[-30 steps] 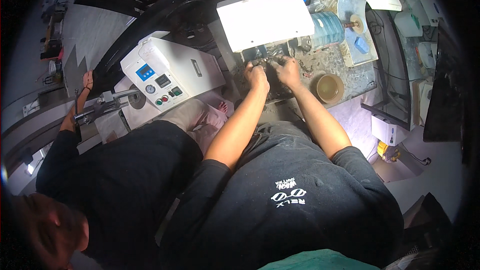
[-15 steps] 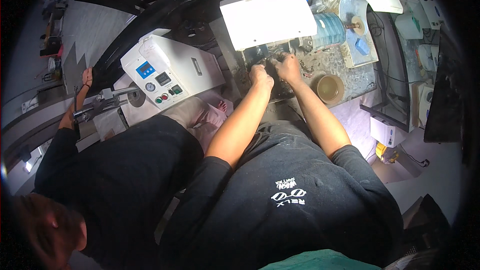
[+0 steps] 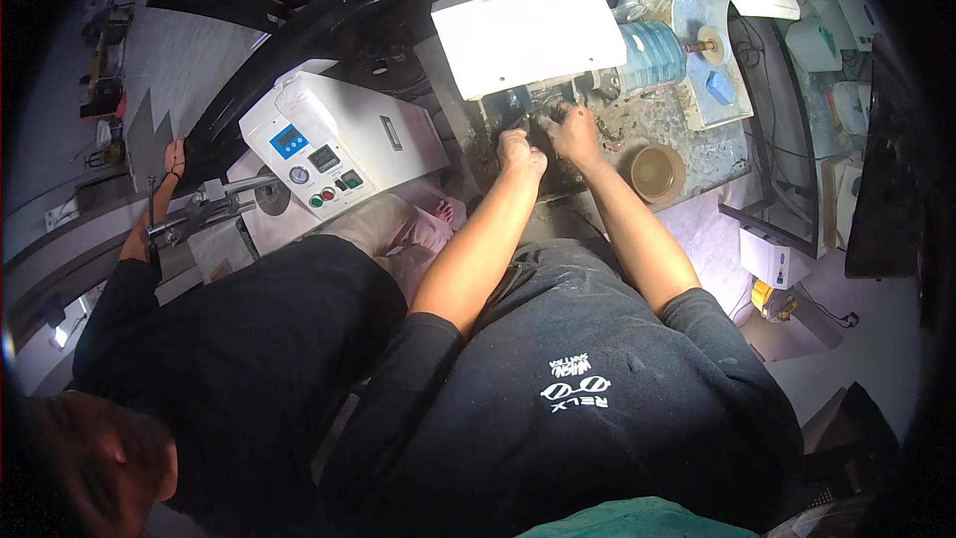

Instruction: The person holds a dental prosthesis against a rotating polishing wheel at a laboratory bench, moving the piece to apply the wheel to different surfaces.

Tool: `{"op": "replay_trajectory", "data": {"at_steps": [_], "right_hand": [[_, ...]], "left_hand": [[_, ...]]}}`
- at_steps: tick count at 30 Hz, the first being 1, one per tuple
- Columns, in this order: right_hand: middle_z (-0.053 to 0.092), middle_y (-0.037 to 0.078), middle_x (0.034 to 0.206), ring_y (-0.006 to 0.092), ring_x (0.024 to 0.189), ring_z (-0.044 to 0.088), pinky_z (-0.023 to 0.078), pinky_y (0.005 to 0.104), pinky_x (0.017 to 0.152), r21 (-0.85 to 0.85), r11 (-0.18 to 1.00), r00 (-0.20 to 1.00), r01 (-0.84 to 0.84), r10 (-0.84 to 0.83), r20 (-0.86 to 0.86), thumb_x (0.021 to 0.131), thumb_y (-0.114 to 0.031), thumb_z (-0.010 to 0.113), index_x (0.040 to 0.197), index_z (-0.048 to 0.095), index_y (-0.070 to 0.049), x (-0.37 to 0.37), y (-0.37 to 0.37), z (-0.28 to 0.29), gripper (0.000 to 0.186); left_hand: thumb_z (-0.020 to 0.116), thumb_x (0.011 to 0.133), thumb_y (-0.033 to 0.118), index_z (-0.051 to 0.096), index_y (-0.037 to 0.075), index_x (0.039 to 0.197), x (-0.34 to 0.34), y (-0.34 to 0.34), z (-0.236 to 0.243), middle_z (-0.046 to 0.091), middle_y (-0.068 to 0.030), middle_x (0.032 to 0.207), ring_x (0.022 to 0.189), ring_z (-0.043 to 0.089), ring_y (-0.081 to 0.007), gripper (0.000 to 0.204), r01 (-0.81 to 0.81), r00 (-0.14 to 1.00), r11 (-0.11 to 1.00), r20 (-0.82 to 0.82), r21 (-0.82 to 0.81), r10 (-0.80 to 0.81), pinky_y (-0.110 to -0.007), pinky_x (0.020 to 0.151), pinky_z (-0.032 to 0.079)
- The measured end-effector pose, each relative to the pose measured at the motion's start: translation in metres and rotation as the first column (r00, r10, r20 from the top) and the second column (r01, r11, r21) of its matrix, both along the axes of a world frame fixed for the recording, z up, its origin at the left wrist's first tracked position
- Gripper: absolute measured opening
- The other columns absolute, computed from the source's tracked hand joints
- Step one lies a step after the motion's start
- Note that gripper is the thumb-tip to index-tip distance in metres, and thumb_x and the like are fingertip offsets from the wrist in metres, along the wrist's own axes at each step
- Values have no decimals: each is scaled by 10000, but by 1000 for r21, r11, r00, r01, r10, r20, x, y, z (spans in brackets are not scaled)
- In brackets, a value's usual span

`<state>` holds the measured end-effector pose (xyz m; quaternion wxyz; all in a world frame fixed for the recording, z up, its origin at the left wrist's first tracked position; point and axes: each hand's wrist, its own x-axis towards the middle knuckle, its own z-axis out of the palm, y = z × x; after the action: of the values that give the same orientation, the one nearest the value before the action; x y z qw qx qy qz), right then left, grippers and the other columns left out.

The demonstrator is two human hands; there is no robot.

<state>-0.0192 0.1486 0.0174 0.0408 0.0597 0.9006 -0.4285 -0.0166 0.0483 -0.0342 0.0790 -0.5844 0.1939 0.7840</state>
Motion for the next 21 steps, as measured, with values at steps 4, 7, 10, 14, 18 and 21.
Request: {"op": "replay_trajectory", "data": {"at_steps": [4, 7, 10, 14, 18, 21], "right_hand": [[635, 227, 781, 339, 712, 627, 480, 387, 677, -6, 1000, 1000, -9, 9, -29, 710, -145, 674, 899, 650, 20, -3, -1, 3, 253], [636, 226, 784, 336, 722, 631, 481, 389, 679, -14, 1000, 999, -6, 5, -42, 710, -149, 679, 893, 649, 24, -4, 0, -4, 252], [639, 223, 789, 332, 717, 631, 483, 385, 683, 10, 1000, 1000, -30, 30, -6, 713, -146, 681, 888, 649, 24, -5, -2, 0, 246], [642, 221, 795, 320, 715, 630, 485, 374, 690, -2, 1000, 1000, -30, 30, -9, 716, -142, 682, 887, 649, 22, -3, 2, 0, 239], [643, 229, 814, 303, 729, 629, 484, 364, 702, -51, 998, 1000, -21, 21, -13, 719, -137, 680, 885, 643, 40, -3, -1, 3, 246], [642, 233, 810, 294, 738, 631, 483, 366, 708, -64, 998, 1000, 7, -6, 4, 717, -137, 680, 885, 636, 57, 4, 4, 11, 261]], "left_hand": [[522, 693, 80, 465, 129, 716, -4, 0, 1, 455, 13, 878, 554, 344, -96, 79, 45, 998, 999, 37, -13, -44, -225, 426, 278], [524, 696, 92, 472, 111, 729, -7, 2, -9, 472, -3, 893, 598, 413, -110, 65, 57, 998, 998, 42, -19, -56, -247, 488, 338], [519, 692, 92, 481, 94, 758, -7, -1, -24, 497, -27, 926, 676, 477, -149, 76, -20, 998, 996, -63, 88, 25, -269, 616, 397], [510, 686, 72, 488, 73, 799, -7, 5, -25, 499, -63, 1015, 841, 489, -167, 115, 15, 1000, 1000, 15, 13, -15, -286, 734, 401], [500, 684, 44, 495, 80, 801, -6, 2, -34, 482, -66, 1059, 849, 459, -146, 123, -32, 999, 996, -35, 83, 35, -265, 682, 379], [496, 683, 32, 493, 86, 792, -3, 4, -17, 480, -58, 1024, 762, 443, -142, 122, 35, 999, 999, 36, -25, -34, -254, 635, 362]]}}
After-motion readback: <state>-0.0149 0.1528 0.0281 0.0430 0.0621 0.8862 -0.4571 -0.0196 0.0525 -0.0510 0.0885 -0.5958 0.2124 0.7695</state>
